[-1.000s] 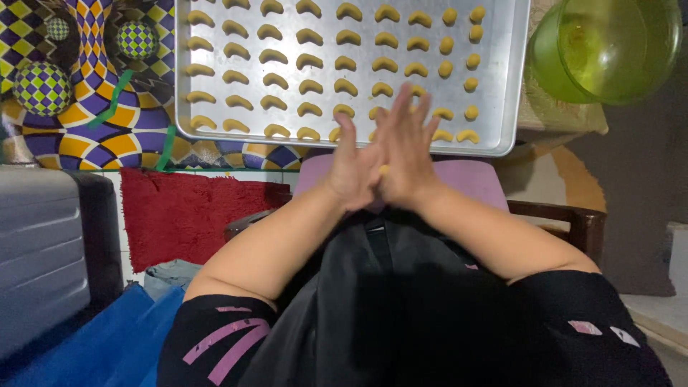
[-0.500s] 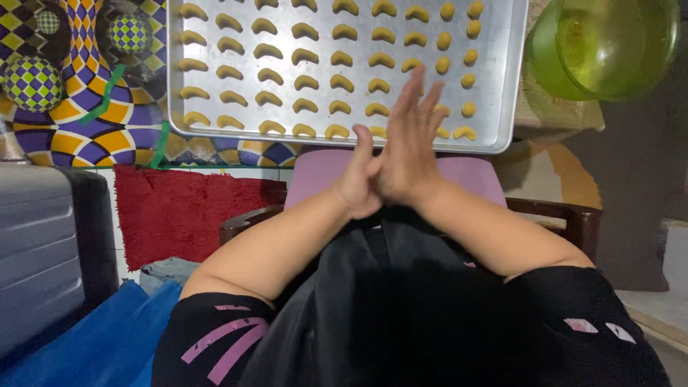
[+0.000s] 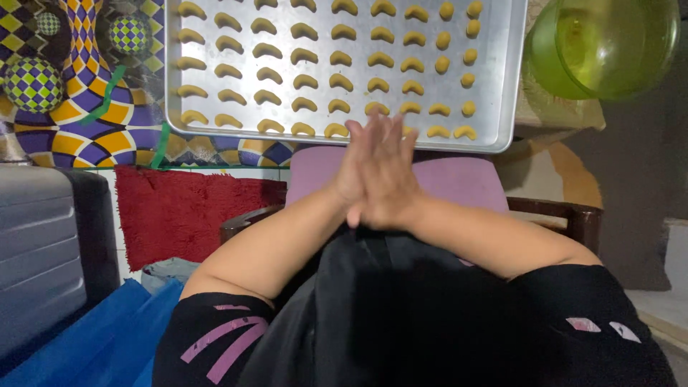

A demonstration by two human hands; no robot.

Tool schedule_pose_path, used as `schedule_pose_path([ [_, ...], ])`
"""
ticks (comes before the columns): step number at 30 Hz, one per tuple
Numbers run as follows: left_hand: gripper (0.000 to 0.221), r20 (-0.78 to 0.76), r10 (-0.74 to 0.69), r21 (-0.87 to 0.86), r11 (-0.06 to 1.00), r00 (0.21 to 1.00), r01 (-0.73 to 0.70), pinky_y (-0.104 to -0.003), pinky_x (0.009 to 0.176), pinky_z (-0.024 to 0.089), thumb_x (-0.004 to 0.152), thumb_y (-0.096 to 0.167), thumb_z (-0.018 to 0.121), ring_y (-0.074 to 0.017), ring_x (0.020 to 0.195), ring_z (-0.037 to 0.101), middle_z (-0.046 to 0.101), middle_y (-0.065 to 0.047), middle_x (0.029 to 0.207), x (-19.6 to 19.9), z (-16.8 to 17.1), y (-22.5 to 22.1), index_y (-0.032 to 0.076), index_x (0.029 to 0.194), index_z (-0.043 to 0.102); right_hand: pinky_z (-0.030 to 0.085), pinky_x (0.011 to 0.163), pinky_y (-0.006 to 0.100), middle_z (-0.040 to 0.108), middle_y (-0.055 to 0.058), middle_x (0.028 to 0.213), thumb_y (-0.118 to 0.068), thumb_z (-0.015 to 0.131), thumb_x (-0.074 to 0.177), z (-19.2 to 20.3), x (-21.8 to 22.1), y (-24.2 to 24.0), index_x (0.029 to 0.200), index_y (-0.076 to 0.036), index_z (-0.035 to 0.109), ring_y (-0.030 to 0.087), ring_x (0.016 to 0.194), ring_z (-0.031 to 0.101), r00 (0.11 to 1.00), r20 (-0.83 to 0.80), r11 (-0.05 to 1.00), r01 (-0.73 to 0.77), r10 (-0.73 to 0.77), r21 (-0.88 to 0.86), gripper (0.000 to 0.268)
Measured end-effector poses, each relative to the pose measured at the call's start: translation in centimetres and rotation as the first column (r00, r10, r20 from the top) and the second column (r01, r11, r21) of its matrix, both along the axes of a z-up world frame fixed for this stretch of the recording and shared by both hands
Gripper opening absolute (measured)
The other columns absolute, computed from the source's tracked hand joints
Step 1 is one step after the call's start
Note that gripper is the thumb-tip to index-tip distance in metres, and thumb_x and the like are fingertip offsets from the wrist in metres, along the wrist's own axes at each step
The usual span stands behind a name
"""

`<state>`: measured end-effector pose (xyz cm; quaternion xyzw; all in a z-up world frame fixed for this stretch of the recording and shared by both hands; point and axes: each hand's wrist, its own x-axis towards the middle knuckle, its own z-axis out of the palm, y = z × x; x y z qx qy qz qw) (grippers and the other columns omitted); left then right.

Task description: Shaping dough into crescent-shaped cookies and arranging them on a baking tray

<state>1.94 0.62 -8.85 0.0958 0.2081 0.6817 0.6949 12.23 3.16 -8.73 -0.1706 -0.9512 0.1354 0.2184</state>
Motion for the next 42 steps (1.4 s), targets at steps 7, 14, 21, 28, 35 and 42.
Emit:
schedule_pose_path([
  [7,0.113,0.129,-0.209,-0.186,0.955,0.969,0.231,-0.049,0.127,0.024,0.062,0.102,0.022,-0.0248,0.146,0.038,0.04,0.002,0.154,-0.9,6.2,-0.6,0.047,0.16,0.017,-0.012,0.109,0.08,-0.017,0.027,0.17,-0.088,0.014,0.092,0.8,0.8,4.3,0.162,0.002,-0.019,0.063,0.146,-0.021,0.971,0.138,0.954,0.22,-0.195,-0.202,0.12],
  [14,0.102,0.255,-0.142,-0.207,0.958,0.957,0.197,-0.048,0.116,0.039,0.067,0.1,0.03,-0.0283,0.132,0.054,0.058,-0.008,0.14,-1.3,0.8,-1.0,0.04,0.149,0.044,-0.007,0.11,0.078,-0.014,0.036,0.166,-0.099,0.038,0.077,-1.0,0.7,0.6,0.162,0.005,-0.009,0.067,0.142,-0.015,0.994,0.111,1.0,0.005,-0.002,-0.025,0.142],
  [21,0.118,0.157,-0.146,-0.175,0.969,0.977,0.173,-0.056,0.119,0.036,0.072,0.1,0.034,-0.0378,0.134,0.053,0.055,-0.018,0.146,1.3,1.9,-1.5,0.017,0.156,0.041,-0.01,0.114,0.081,-0.021,0.022,0.172,-0.062,0.021,0.109,2.7,-0.4,4.7,0.164,-0.001,-0.018,0.06,0.147,-0.029,0.968,0.076,0.939,0.249,-0.238,-0.236,0.091],
  [28,0.097,0.235,-0.028,-0.132,0.989,0.972,0.061,-0.049,0.119,0.035,0.083,0.095,0.034,-0.0265,0.134,0.054,0.061,-0.004,0.14,-0.3,0.9,-0.9,0.028,0.152,0.047,-0.025,0.117,0.058,-0.008,0.025,0.171,-0.105,0.031,0.074,-1.2,0.2,0.7,0.164,0.001,0.002,0.049,0.151,-0.026,0.996,-0.018,0.996,-0.09,0.089,-0.021,0.142],
  [35,0.105,-0.017,-0.055,-0.035,0.998,0.998,0.054,-0.053,0.13,0.016,0.082,0.088,0.028,-0.0353,0.153,0.025,0.021,-0.014,0.167,0.0,4.5,-0.6,0.027,0.165,0.009,-0.015,0.115,0.075,-0.016,0.023,0.171,-0.09,0.012,0.087,0.5,0.0,3.3,0.164,0.001,-0.012,0.057,0.148,-0.026,0.982,0.083,0.958,0.182,-0.167,-0.222,0.122],
  [42,0.113,0.042,-0.148,-0.149,0.977,0.988,0.152,-0.046,0.125,0.031,0.066,0.099,0.017,-0.0269,0.147,0.038,0.037,-0.005,0.162,-1.7,8.0,-1.0,0.042,0.163,0.015,0.001,0.111,0.082,-0.007,0.029,0.17,-0.091,0.034,0.09,-3.0,0.4,3.0,0.165,0.002,-0.005,0.066,0.147,-0.007,0.988,0.114,0.993,0.114,-0.108,-0.043,0.126],
])
